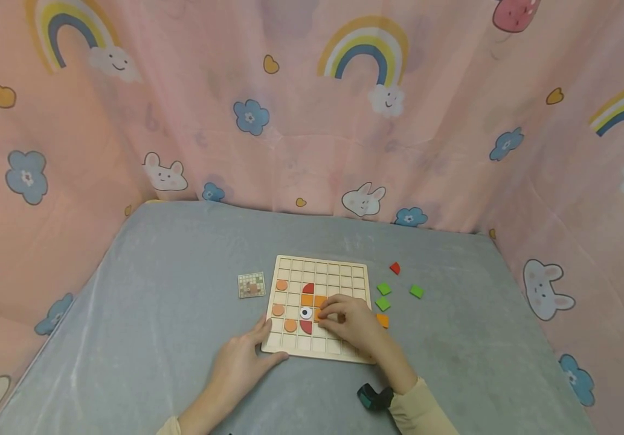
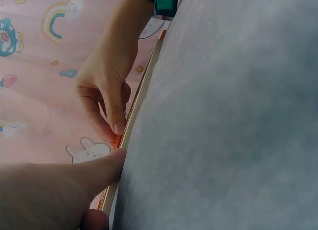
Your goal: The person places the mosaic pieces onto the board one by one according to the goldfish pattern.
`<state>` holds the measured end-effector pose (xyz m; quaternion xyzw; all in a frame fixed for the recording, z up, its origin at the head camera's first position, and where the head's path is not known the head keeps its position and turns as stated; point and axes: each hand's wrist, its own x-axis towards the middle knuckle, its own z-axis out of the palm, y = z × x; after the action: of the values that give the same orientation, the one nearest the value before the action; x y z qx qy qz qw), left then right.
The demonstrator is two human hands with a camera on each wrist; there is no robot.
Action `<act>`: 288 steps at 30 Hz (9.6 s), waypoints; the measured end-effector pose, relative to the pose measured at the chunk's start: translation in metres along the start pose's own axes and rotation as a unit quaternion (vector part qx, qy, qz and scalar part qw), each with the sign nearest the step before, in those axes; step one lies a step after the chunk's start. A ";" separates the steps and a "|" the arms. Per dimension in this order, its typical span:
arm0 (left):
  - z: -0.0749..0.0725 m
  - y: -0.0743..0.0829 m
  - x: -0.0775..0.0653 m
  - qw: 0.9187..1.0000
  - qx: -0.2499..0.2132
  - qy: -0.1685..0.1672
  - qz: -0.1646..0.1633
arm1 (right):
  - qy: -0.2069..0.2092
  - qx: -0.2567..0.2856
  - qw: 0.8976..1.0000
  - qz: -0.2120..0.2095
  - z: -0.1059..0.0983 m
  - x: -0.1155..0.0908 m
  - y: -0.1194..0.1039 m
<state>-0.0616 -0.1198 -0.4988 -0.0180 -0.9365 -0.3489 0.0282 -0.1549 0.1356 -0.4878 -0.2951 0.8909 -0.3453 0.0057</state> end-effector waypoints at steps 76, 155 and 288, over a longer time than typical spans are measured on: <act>0.000 0.000 0.000 1.000 -0.008 0.009 0.008 | 0.124 -0.026 0.992 0.021 -0.071 -0.052 0.025; -0.001 0.000 0.000 1.000 -0.004 0.006 0.002 | 0.048 0.048 0.997 0.049 -0.081 -0.108 0.045; 0.000 0.001 -0.001 1.000 -0.010 0.008 0.007 | 0.101 -0.099 0.978 0.157 -0.061 -0.077 0.059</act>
<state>-0.0609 -0.1187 -0.4982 -0.0221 -0.9326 -0.3583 0.0378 -0.1353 0.2480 -0.4926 -0.1146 0.9518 -0.2783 -0.0592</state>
